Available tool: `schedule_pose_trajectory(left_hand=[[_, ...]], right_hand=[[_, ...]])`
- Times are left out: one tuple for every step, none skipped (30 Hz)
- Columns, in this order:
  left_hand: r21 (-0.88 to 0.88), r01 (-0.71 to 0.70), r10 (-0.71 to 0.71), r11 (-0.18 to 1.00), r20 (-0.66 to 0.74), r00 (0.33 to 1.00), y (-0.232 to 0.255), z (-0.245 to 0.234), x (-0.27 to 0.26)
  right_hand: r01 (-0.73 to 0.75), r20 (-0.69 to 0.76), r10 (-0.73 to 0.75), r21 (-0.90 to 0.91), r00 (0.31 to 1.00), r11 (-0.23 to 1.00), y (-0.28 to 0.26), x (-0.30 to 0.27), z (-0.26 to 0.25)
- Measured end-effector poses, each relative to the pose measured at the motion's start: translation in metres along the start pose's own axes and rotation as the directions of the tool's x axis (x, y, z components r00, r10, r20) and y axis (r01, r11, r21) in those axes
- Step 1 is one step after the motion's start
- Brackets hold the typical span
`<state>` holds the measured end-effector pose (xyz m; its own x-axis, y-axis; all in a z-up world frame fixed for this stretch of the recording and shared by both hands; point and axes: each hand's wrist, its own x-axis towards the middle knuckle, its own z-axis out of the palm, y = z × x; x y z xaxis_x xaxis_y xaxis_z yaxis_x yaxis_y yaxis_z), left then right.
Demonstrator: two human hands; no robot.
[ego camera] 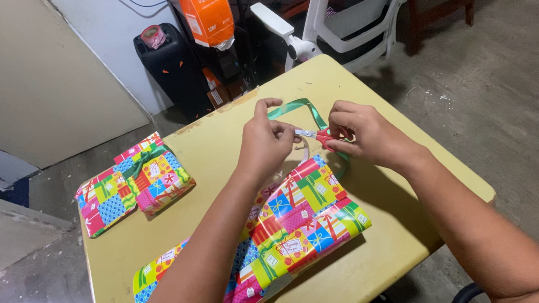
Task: The person wraps a small white box with colorful patterned wrapping paper. They cut tape with scissors, fold the paper around the box, and secure it with tape. The person also cuts a green ribbon and places it on the wrapped box.
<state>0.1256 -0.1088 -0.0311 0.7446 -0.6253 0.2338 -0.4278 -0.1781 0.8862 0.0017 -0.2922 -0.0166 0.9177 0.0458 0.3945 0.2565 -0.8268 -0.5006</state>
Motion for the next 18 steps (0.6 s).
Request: schedule_pose_trajectory(left_hand=[[-0.044,0.030,-0.029,0.999,0.017,0.999,-0.002,0.000,0.003],[-0.088,0.061,-0.058,0.994,0.035,0.998,-0.004,-0.001,0.007],[-0.131,0.092,-0.085,0.987,0.054,0.995,-0.006,-0.003,0.011],[-0.075,0.095,-0.090,0.993,0.060,0.994,-0.006,-0.006,0.015],[-0.018,0.097,-0.096,0.995,0.065,0.993,-0.006,-0.009,0.018],[0.039,0.099,-0.101,0.994,0.070,0.992,-0.005,-0.010,0.021],[0.039,0.141,-0.143,0.989,0.084,0.986,-0.002,-0.011,0.024],[0.041,0.182,-0.185,0.982,0.099,0.978,0.001,-0.012,0.026],[0.043,0.223,-0.226,0.974,0.113,0.967,0.004,-0.012,0.029],[0.140,0.279,-0.295,0.950,0.107,0.950,0.007,-0.011,0.032],[0.236,0.331,-0.361,0.914,0.095,0.928,0.011,-0.008,0.036],[0.329,0.378,-0.424,0.865,0.077,0.903,0.013,-0.004,0.040],[0.447,0.351,-0.418,0.823,0.058,0.906,0.015,0.004,0.045],[0.558,0.320,-0.411,0.766,0.042,0.911,0.015,0.015,0.049],[0.660,0.285,-0.401,0.695,0.028,0.915,0.014,0.024,0.052],[0.669,0.277,-0.401,0.690,0.035,0.915,0.011,0.030,0.055],[0.678,0.268,-0.401,0.684,0.042,0.915,0.006,0.037,0.058],[0.687,0.260,-0.399,0.679,0.048,0.916,0.002,0.041,0.061]], right_hand=[[-0.001,-0.003,0.001,0.016,1.000,1.000,0.003,-0.001,0.001],[-0.001,-0.007,0.001,0.032,1.000,0.999,0.006,-0.003,0.003],[-0.006,-0.018,0.007,0.051,1.000,0.999,0.010,-0.004,0.005],[-0.011,-0.029,0.013,0.070,0.999,0.997,0.014,-0.005,0.009],[-0.015,-0.040,0.019,0.089,0.999,0.996,0.018,-0.005,0.013],[-0.004,-0.062,0.013,0.140,0.998,0.990,0.022,-0.006,0.017],[0.008,-0.083,0.008,0.191,0.997,0.982,0.026,-0.008,0.022],[0.022,-0.105,0.003,0.241,0.994,0.970,0.031,-0.008,0.027],[0.086,-0.153,-0.048,0.253,0.987,0.964,0.034,-0.009,0.032],[0.149,-0.199,-0.097,0.262,0.975,0.954,0.038,-0.010,0.036],[0.211,-0.246,-0.145,0.267,0.958,0.940,0.041,-0.012,0.039],[0.117,-0.203,-0.067,0.241,0.977,0.964,0.044,-0.014,0.041],[0.022,-0.163,0.013,0.210,0.987,0.977,0.046,-0.015,0.042],[-0.074,-0.124,0.096,0.176,0.988,0.982,0.047,-0.017,0.044],[-0.145,-0.093,0.169,0.217,0.981,0.965,0.048,-0.019,0.045],[-0.217,-0.062,0.240,0.253,0.969,0.943,0.049,-0.020,0.046],[-0.288,-0.028,0.308,0.287,0.951,0.914,0.050,-0.021,0.045],[-0.365,0.000,0.380,0.273,0.925,0.890,0.051,-0.022,0.043]])
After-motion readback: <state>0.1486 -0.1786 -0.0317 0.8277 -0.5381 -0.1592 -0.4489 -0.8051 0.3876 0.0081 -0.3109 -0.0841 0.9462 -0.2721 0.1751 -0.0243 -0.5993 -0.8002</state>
